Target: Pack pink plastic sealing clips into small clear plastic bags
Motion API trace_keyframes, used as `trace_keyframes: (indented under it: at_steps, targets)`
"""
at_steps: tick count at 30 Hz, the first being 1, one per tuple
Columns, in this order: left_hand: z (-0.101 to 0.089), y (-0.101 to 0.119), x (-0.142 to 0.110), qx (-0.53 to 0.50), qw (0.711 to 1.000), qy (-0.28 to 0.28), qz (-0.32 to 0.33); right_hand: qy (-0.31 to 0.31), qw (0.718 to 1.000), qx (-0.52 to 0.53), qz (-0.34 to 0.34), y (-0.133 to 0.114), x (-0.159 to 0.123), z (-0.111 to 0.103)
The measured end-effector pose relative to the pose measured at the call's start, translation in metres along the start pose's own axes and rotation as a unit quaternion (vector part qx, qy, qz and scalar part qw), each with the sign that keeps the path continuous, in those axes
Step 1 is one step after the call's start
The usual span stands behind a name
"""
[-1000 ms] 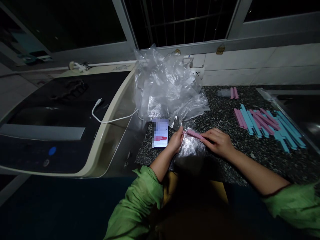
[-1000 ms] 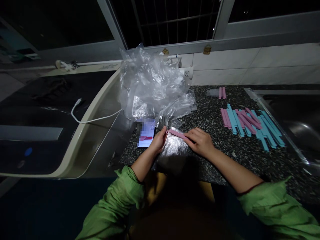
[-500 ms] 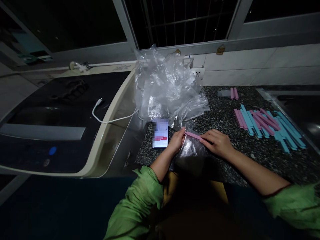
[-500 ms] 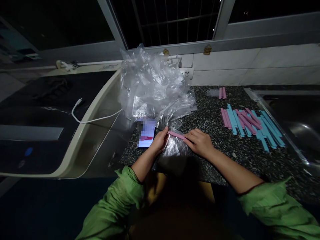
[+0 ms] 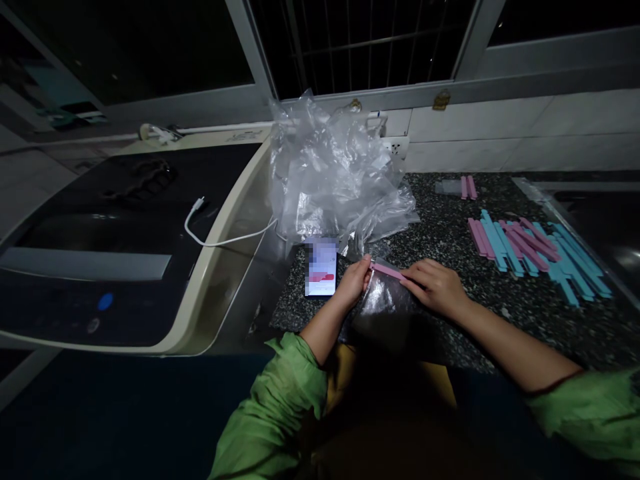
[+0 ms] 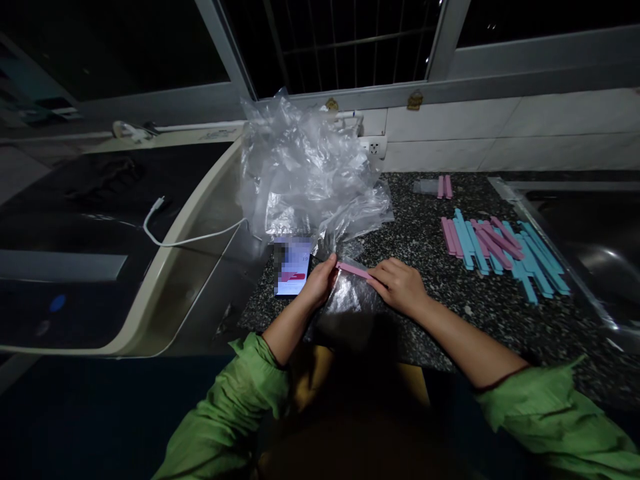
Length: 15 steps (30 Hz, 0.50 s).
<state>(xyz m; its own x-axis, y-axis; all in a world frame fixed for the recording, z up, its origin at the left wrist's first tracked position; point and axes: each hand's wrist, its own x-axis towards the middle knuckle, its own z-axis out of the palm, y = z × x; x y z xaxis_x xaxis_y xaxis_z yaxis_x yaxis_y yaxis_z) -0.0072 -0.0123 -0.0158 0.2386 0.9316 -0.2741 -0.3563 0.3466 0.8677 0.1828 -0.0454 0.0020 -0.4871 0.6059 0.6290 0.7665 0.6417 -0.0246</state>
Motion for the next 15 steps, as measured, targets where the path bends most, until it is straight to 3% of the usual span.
trace_keyframes:
  at_steps: [4, 11, 15]
  targets:
    - [0.001, 0.003, -0.003, 0.080, 0.995, -0.028, 0.044, -0.005, 1.000, -0.009, 0.002, 0.000, 0.000, 0.000]
    - [0.005, 0.009, -0.008, 0.154, 0.986, -0.010, 0.067, -0.035, 0.999, -0.013, 0.016, -0.002, 0.000, -0.002]
    - [0.007, 0.012, -0.011, 0.188, 0.977, -0.012, 0.098, 0.002, 0.993, 0.079, 0.093, 0.000, 0.001, -0.003]
